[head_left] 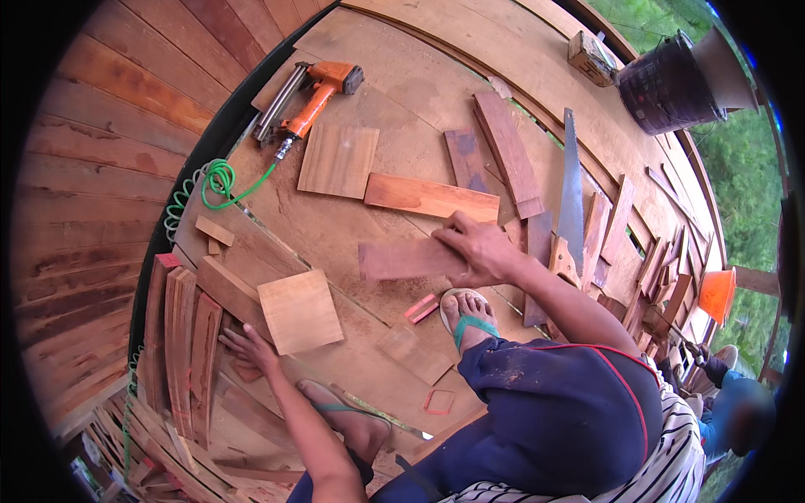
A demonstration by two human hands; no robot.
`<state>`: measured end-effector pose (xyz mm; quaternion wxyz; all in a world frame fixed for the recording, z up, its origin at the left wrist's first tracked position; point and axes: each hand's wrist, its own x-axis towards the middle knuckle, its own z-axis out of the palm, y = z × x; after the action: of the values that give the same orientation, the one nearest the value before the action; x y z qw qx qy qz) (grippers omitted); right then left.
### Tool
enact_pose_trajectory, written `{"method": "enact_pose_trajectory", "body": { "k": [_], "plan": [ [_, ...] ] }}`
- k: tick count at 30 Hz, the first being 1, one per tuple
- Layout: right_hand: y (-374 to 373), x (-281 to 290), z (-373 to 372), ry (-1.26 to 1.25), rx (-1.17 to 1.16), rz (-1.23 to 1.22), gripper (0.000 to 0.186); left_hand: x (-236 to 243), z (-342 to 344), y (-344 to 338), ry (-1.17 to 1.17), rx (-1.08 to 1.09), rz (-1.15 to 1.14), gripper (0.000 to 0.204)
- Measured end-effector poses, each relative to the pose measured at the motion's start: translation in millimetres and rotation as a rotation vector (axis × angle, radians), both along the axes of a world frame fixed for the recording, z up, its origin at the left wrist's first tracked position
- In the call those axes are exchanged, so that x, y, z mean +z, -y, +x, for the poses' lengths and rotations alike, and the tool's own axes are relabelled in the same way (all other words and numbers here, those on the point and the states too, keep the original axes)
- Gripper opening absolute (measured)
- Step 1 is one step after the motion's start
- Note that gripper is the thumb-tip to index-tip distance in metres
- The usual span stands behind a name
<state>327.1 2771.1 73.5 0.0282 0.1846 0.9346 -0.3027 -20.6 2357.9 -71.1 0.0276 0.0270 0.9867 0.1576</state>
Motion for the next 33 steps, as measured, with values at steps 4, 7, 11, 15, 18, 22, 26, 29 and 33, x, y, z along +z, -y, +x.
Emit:
{"method": "enact_pose_trajectory", "body": {
  "k": [4, 7, 11, 15, 18, 22, 26, 29, 33],
  "plan": [
    [-37, 8, -6, -0.058, -0.22, 0.185, 0.069, 7, 2, -2, 0.012, -0.002, -0.006, 0.091],
    [-66, 8, -18, -0.035, -0.286, 0.288, 0.071, 9, -3, 1, 0.035, -0.013, -0.02, 0.093],
    [-102, -17, -28, 0.043, -0.259, 0.28, 0.077, 11, -1, -5, 0.076, -0.011, 0.007, 0.092],
    [-120, -41, -35, 0.04, -0.229, 0.245, 0.079, 11, -3, 0, 0.092, -0.027, 0.005, 0.096],
    [-122, -46, -39, 0.034, -0.184, 0.203, 0.078, 9, -4, 5, 0.102, -0.022, -0.021, 0.097],
    [-122, -55, -39, 0.053, -0.177, 0.224, 0.079, 9, -2, 0, 0.108, -0.005, -0.018, 0.096],
    [-116, -52, -37, 0.037, -0.19, 0.254, 0.087, 10, -3, -1, 0.119, 0.007, -0.022, 0.095],
    [-90, -46, -38, -0.022, -0.14, 0.372, 0.1, 11, -4, -1, 0.141, 0.012, -0.012, 0.095],
    [-54, -38, -50, 0.092, -0.082, 0.435, 0.114, 9, -6, 0, 0.127, 0.014, -0.022, 0.094]
  ]
}}
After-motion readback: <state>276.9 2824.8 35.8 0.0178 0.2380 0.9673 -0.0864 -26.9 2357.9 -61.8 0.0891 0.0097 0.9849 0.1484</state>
